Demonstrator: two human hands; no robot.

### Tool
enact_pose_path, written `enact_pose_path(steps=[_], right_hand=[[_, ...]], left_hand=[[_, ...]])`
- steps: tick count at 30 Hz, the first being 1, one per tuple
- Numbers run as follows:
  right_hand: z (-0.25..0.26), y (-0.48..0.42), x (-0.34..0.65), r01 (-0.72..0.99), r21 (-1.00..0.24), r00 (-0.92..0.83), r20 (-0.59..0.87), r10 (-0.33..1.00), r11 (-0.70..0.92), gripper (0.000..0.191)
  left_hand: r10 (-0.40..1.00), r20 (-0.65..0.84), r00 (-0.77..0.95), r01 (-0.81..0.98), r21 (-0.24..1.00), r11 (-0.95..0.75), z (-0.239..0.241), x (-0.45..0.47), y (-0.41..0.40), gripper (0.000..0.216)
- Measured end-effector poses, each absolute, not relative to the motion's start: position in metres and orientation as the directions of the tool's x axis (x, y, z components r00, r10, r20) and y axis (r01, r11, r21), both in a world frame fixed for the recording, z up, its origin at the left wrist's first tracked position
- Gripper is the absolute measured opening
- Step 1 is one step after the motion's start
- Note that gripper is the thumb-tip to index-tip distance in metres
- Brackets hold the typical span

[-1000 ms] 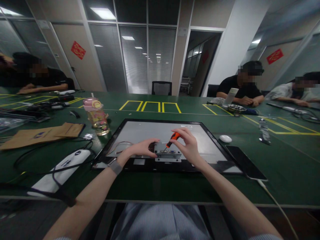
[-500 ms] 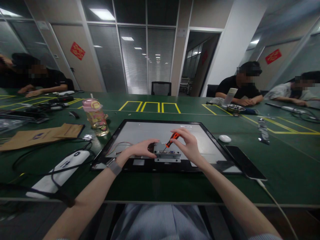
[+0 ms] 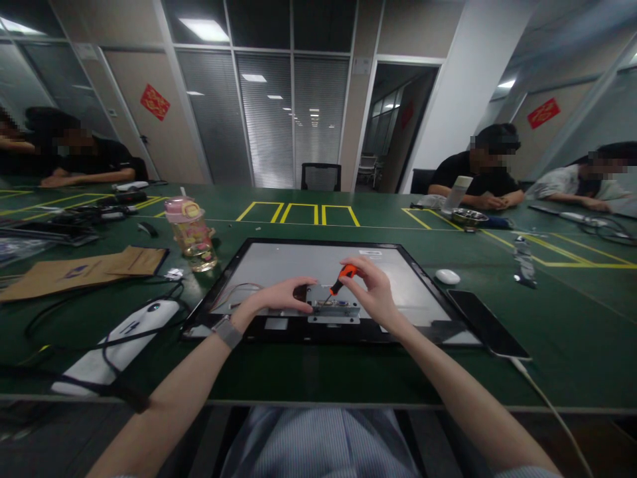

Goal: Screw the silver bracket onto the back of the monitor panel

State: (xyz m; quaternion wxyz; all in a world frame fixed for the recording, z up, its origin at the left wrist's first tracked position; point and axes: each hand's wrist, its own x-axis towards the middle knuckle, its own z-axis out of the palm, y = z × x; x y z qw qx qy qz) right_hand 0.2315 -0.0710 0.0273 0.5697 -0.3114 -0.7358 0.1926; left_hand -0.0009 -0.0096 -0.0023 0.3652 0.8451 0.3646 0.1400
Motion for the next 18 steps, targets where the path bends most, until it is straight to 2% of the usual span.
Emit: enact_pose_path(steps=[5, 12, 18], right_hand=[[0.0294, -0.0753, 0.2299, 0.066, -0.73, -0.262, 0.646, 0.717, 0.681, 0.037], [0.0232, -0.0689, 0.2287, 0.208, -0.661, -0.13, 0.712, 0.69, 0.721, 0.022], [0.028, -0.0717, 0.2285, 0.134, -0.703, -0.124, 0.688, 0.715, 0.699, 0.015]], left_hand=[[0.716, -0.032, 0.698, 0.525, 0.703, -0.48, -0.0035, -0.0014, -0.0086, 0.078], [0.72, -0.04, 0.692, 0.52, 0.72, -0.459, 0.0001, 0.0, -0.0116, 0.079], [0.724, -0.051, 0.688, 0.528, 0.719, -0.452, 0.0012, -0.0003, -0.0123, 0.079]])
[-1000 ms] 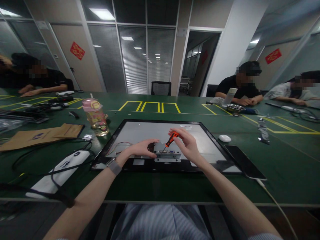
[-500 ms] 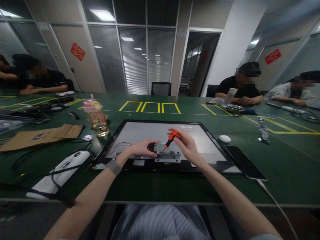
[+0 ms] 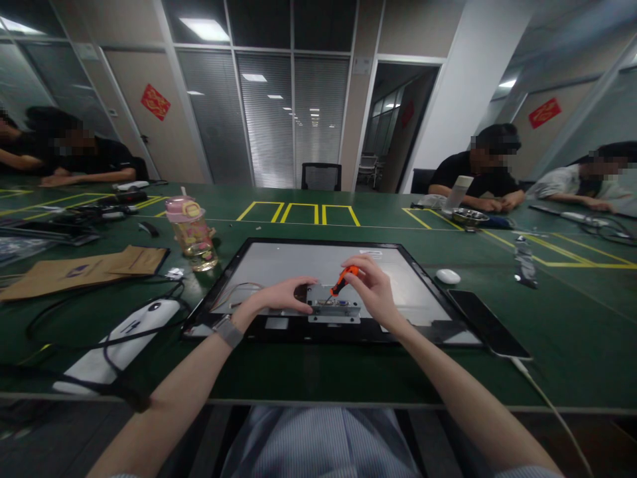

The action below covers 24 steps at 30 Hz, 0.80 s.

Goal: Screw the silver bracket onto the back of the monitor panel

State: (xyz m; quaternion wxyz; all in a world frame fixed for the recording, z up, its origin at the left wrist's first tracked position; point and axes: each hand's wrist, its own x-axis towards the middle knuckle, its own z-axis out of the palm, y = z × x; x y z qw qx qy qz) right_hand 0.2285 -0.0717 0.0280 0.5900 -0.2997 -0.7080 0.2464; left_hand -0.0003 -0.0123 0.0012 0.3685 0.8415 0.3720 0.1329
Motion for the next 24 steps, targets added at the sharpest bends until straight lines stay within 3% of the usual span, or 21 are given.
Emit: enact_pose_path(steps=[6, 13, 17, 24], right_hand=[[0.0296, -0.0701, 0.2308, -0.039, -0.79, -0.225, 0.603, 0.765, 0.612, 0.026], [0.0272, -0.065, 0.2306, -0.196, -0.842, -0.199, 0.537, 0.82, 0.503, 0.012], [0.0286, -0.0659, 0.2304, -0.206, -0.859, -0.241, 0.508, 0.827, 0.468, 0.025], [0.0268, -0.0669, 0.2285, -0.22, -0.865, -0.246, 0.496, 0.833, 0.451, 0.018]], left_hand=[[0.722, -0.041, 0.691, 0.515, 0.728, -0.452, -0.0007, -0.0003, -0.0112, 0.078], [0.735, -0.047, 0.676, 0.53, 0.725, -0.44, -0.0012, -0.0004, -0.0118, 0.078], [0.738, -0.047, 0.673, 0.544, 0.707, -0.452, -0.0022, -0.0011, -0.011, 0.078], [0.724, -0.037, 0.689, 0.525, 0.715, -0.463, -0.0032, -0.0006, -0.01, 0.078]])
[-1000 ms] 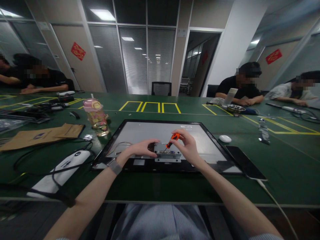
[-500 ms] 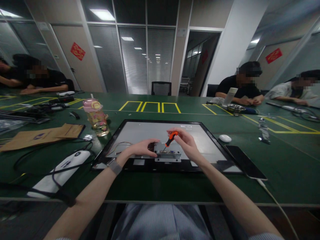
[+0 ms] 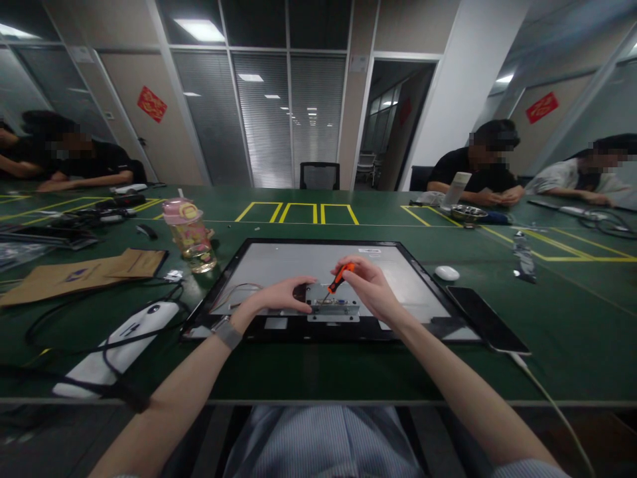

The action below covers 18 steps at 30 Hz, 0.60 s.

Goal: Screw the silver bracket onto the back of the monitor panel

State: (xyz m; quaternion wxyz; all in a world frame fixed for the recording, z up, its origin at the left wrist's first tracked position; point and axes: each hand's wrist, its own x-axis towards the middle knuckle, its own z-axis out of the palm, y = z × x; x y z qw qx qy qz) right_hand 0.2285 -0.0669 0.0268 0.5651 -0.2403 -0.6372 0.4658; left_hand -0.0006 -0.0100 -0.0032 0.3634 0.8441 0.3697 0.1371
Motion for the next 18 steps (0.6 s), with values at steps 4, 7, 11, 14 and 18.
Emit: enact_pose_path(steps=[4, 7, 11, 14, 18], right_hand=[[0.0276, -0.0679, 0.2275, -0.198, -0.859, -0.255, 0.51, 0.822, 0.472, 0.032], [0.0304, -0.07, 0.2274, -0.173, -0.836, -0.273, 0.549, 0.79, 0.521, 0.027], [0.0312, -0.0712, 0.2271, -0.049, -0.812, -0.264, 0.573, 0.776, 0.582, 0.028], [0.03, -0.0713, 0.2271, 0.063, -0.785, -0.18, 0.599, 0.78, 0.617, 0.025], [0.0309, -0.0731, 0.2284, 0.07, -0.776, -0.193, 0.606, 0.772, 0.627, 0.033]], left_hand=[[0.718, -0.04, 0.694, 0.531, 0.702, -0.474, -0.002, -0.0004, -0.0101, 0.076], [0.719, -0.037, 0.694, 0.532, 0.7, -0.477, -0.0021, -0.0006, -0.0098, 0.075], [0.712, -0.034, 0.701, 0.519, 0.71, -0.476, -0.0036, -0.0011, -0.009, 0.075], [0.727, -0.048, 0.685, 0.532, 0.715, -0.454, -0.0044, -0.001, -0.0091, 0.079], [0.725, -0.036, 0.688, 0.522, 0.718, -0.461, -0.0043, -0.0003, -0.0098, 0.076]])
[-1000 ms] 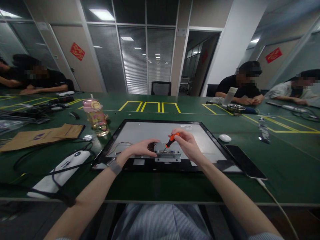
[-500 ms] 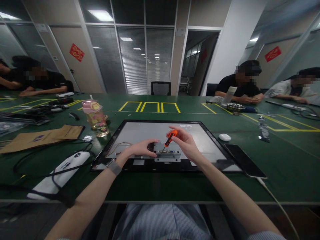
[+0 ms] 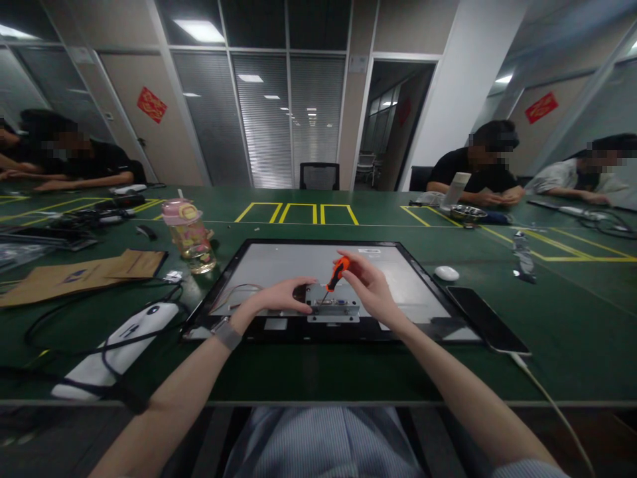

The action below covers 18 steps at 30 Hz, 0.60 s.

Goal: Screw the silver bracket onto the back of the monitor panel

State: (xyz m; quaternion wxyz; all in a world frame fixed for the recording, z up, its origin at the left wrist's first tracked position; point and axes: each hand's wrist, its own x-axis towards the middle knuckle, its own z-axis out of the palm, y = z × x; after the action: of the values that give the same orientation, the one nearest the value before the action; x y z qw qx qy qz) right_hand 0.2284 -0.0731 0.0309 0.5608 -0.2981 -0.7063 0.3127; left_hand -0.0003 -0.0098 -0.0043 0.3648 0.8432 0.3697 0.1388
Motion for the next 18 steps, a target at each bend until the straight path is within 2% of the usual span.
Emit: enact_pose_path(steps=[4, 8, 11, 15, 18], right_hand=[[0.0323, -0.074, 0.2289, -0.01, -0.786, -0.275, 0.596, 0.754, 0.618, 0.029], [0.0271, -0.0709, 0.227, -0.013, -0.786, -0.181, 0.61, 0.772, 0.618, 0.024], [0.0247, -0.0706, 0.2262, 0.022, -0.783, -0.158, 0.611, 0.776, 0.621, 0.03], [0.0272, -0.0726, 0.2269, -0.025, -0.783, -0.258, 0.606, 0.753, 0.622, 0.036], [0.0263, -0.0703, 0.2273, 0.065, -0.767, -0.226, 0.612, 0.758, 0.638, 0.033]], left_hand=[[0.722, -0.038, 0.691, 0.517, 0.723, -0.457, -0.0026, 0.0007, -0.0108, 0.075], [0.731, -0.049, 0.68, 0.541, 0.706, -0.456, -0.001, 0.0007, -0.0116, 0.077], [0.726, -0.045, 0.687, 0.539, 0.702, -0.466, -0.0019, 0.0, -0.0108, 0.076], [0.713, -0.029, 0.7, 0.525, 0.698, -0.487, -0.0039, -0.0006, -0.0094, 0.075], [0.725, -0.034, 0.688, 0.538, 0.693, -0.479, -0.003, -0.0006, -0.0101, 0.077]])
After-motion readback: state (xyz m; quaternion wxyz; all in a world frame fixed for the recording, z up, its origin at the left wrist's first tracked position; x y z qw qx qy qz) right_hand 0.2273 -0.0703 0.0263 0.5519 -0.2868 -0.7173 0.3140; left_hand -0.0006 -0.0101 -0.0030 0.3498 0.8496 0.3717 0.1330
